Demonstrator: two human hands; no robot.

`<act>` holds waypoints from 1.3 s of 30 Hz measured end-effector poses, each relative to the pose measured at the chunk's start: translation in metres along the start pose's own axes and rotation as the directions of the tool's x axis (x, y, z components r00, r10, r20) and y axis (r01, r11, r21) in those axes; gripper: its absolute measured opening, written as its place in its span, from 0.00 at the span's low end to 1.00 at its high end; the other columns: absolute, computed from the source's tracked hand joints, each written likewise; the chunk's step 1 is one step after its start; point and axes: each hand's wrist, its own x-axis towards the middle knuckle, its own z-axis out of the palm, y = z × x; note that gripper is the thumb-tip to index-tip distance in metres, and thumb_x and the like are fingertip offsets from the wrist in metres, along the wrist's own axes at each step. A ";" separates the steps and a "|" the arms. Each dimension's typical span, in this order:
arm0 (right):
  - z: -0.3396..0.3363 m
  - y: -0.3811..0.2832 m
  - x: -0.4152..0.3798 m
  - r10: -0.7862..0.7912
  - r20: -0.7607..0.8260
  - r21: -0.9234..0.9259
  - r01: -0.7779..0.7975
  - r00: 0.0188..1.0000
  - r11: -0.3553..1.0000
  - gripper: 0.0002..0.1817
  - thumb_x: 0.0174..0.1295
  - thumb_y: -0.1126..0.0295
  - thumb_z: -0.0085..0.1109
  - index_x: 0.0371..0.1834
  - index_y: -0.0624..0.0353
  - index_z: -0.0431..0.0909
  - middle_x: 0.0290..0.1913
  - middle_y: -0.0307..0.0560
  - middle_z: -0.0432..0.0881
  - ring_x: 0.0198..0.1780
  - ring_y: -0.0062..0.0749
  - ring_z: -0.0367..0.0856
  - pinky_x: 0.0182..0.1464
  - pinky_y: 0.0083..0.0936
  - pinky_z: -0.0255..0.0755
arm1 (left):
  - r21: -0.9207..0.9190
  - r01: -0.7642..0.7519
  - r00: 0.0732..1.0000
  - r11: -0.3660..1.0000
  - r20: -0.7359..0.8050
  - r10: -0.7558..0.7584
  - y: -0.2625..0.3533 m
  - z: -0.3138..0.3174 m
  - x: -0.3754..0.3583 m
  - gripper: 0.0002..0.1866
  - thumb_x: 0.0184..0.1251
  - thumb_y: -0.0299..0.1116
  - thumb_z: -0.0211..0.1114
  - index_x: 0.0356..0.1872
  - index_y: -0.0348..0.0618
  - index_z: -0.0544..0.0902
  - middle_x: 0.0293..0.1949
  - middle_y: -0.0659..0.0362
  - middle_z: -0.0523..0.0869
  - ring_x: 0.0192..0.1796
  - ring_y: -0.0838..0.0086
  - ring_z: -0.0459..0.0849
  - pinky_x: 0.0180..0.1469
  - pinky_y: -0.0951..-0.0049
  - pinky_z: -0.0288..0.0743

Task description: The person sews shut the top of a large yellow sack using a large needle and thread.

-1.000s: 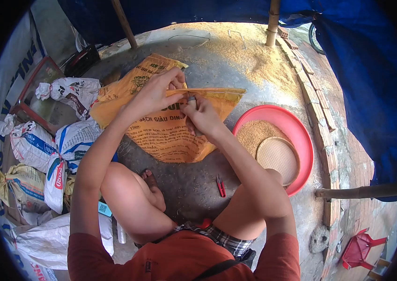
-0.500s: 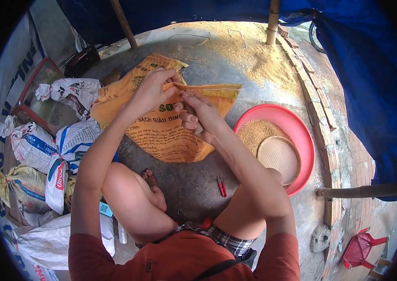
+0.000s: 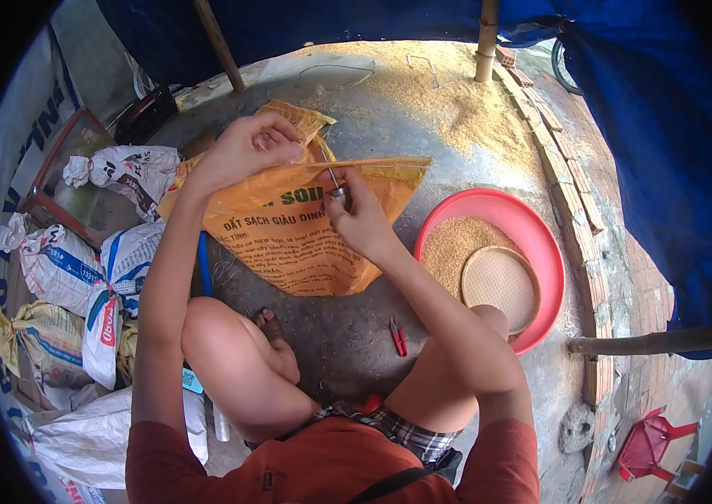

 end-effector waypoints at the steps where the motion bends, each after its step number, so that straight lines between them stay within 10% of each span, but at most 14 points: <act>1: -0.002 0.001 0.000 -0.009 -0.014 -0.014 0.008 1.000 1.000 0.14 0.63 0.71 0.48 0.52 0.58 0.68 0.31 0.38 0.75 0.28 0.17 0.71 0.31 0.17 0.68 | 0.000 0.000 1.000 1.000 -0.001 0.000 -0.001 -0.004 -0.001 0.13 0.54 0.35 0.70 0.35 0.38 0.80 0.27 0.65 0.80 0.29 0.82 0.74 0.35 0.78 0.69; 9: -0.002 -0.001 -0.005 -0.046 -0.033 -0.016 0.046 0.998 0.999 0.13 0.60 0.75 0.48 0.49 0.59 0.70 0.33 0.38 0.75 0.32 0.18 0.72 0.37 0.18 0.69 | 0.353 0.141 0.927 0.925 -0.376 0.002 -0.021 -0.037 -0.010 0.09 0.54 0.30 0.65 0.30 0.33 0.81 0.24 0.52 0.82 0.27 0.71 0.80 0.34 0.73 0.73; 19: 0.002 -0.003 -0.009 -0.006 -0.055 -0.012 0.005 0.998 1.000 0.14 0.57 0.82 0.48 0.47 0.61 0.70 0.32 0.37 0.74 0.31 0.16 0.70 0.36 0.16 0.67 | 0.694 0.203 0.969 0.691 -0.243 -0.040 -0.034 -0.029 -0.016 0.10 0.57 0.30 0.61 0.38 0.35 0.81 0.37 0.51 0.84 0.44 0.61 0.81 0.47 0.66 0.73; 22: 0.005 0.000 -0.008 -0.048 -0.058 -0.045 0.045 0.997 0.998 0.13 0.57 0.82 0.48 0.46 0.61 0.71 0.32 0.37 0.74 0.31 0.15 0.69 0.35 0.15 0.66 | 0.072 0.000 1.000 0.997 0.026 -0.002 -0.033 0.002 0.004 0.17 0.62 0.30 0.58 0.53 0.39 0.76 0.50 0.51 0.81 0.56 0.63 0.76 0.57 0.68 0.68; 26: 0.011 0.010 -0.010 -0.073 -0.108 -0.062 0.067 0.992 0.996 0.13 0.58 0.83 0.48 0.46 0.61 0.71 0.33 0.37 0.74 0.32 0.15 0.70 0.36 0.15 0.66 | -0.337 0.183 0.917 0.923 0.397 -0.037 -0.021 0.031 0.014 0.22 0.65 0.27 0.54 0.61 0.39 0.69 0.53 0.54 0.79 0.58 0.70 0.75 0.59 0.71 0.68; 39: 0.013 0.006 -0.017 -0.076 -0.084 -0.010 0.076 0.994 0.997 0.13 0.56 0.85 0.47 0.44 0.61 0.72 0.33 0.36 0.74 0.34 0.16 0.71 0.38 0.14 0.66 | -0.050 -0.049 0.851 0.998 0.522 0.068 -0.023 0.034 0.022 0.19 0.64 0.24 0.54 0.57 0.41 0.75 0.51 0.58 0.78 0.49 0.75 0.78 0.54 0.74 0.70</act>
